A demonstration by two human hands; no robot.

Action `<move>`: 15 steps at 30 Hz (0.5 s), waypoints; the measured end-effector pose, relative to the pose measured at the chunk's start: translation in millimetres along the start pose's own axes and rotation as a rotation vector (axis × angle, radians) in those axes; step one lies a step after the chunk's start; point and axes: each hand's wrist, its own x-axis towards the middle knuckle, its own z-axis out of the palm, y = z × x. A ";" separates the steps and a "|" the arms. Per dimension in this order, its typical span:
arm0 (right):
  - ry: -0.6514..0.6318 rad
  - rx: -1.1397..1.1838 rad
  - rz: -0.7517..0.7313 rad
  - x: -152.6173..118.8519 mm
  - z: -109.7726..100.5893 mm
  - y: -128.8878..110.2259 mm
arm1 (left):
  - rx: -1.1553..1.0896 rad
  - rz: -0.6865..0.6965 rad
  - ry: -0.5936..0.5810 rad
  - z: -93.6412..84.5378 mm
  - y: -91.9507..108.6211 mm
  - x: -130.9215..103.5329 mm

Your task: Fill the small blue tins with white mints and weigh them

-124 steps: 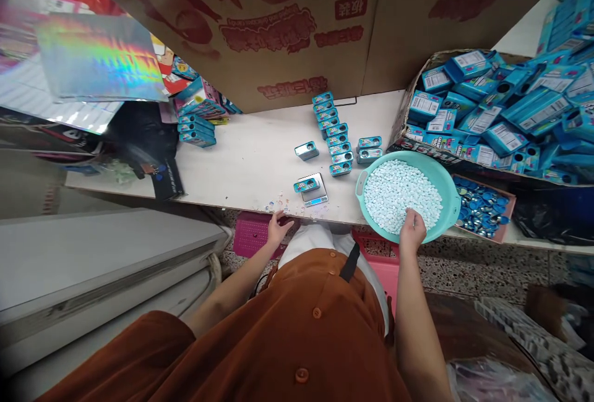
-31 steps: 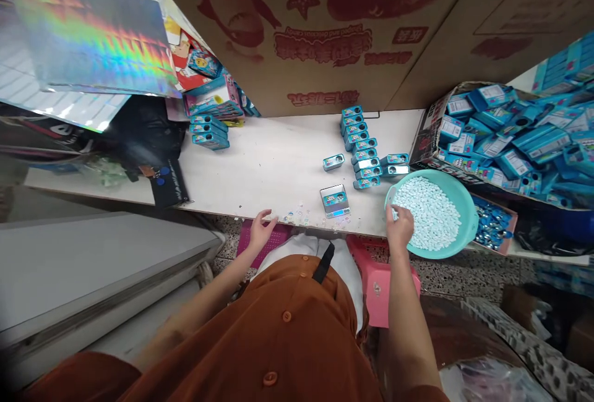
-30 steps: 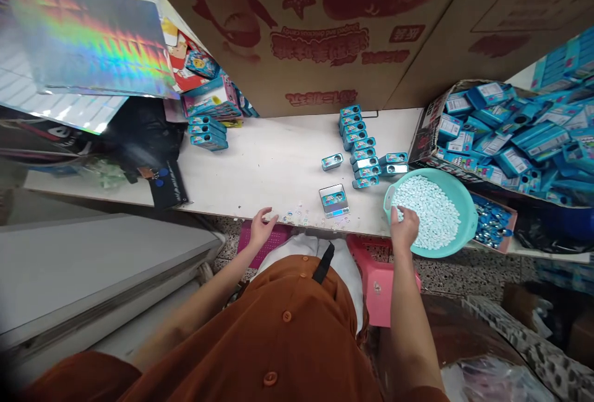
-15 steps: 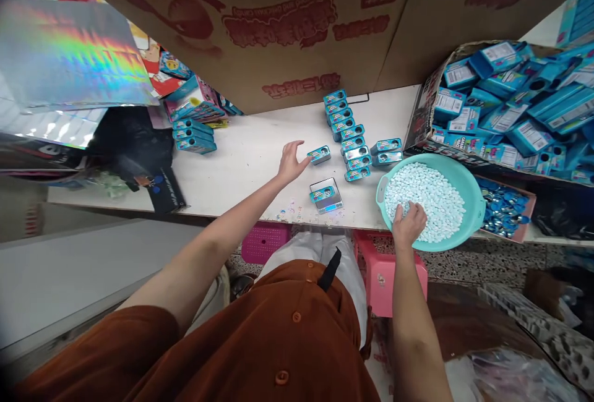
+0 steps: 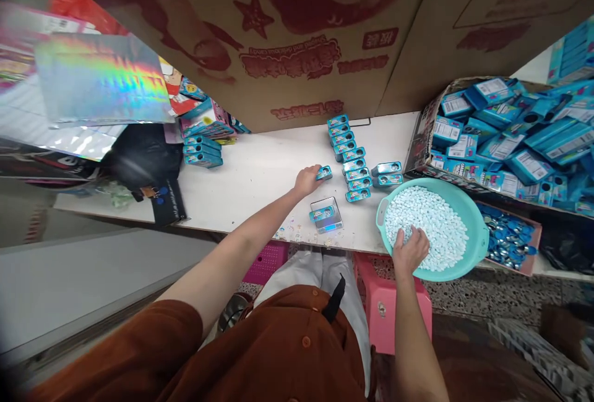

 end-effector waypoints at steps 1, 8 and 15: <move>0.005 0.002 0.000 0.5 -0.3 0.9 | 0.009 -0.017 -0.006 -0.2 -2.4 -0.9; -0.050 0.133 -0.172 3.2 -12.4 -45.2 | -0.147 -0.166 0.163 -24.3 -41.0 -59.7; -0.614 0.308 -0.813 -1.5 19.6 -162.1 | -0.286 -0.347 0.305 -42.8 -80.8 -177.6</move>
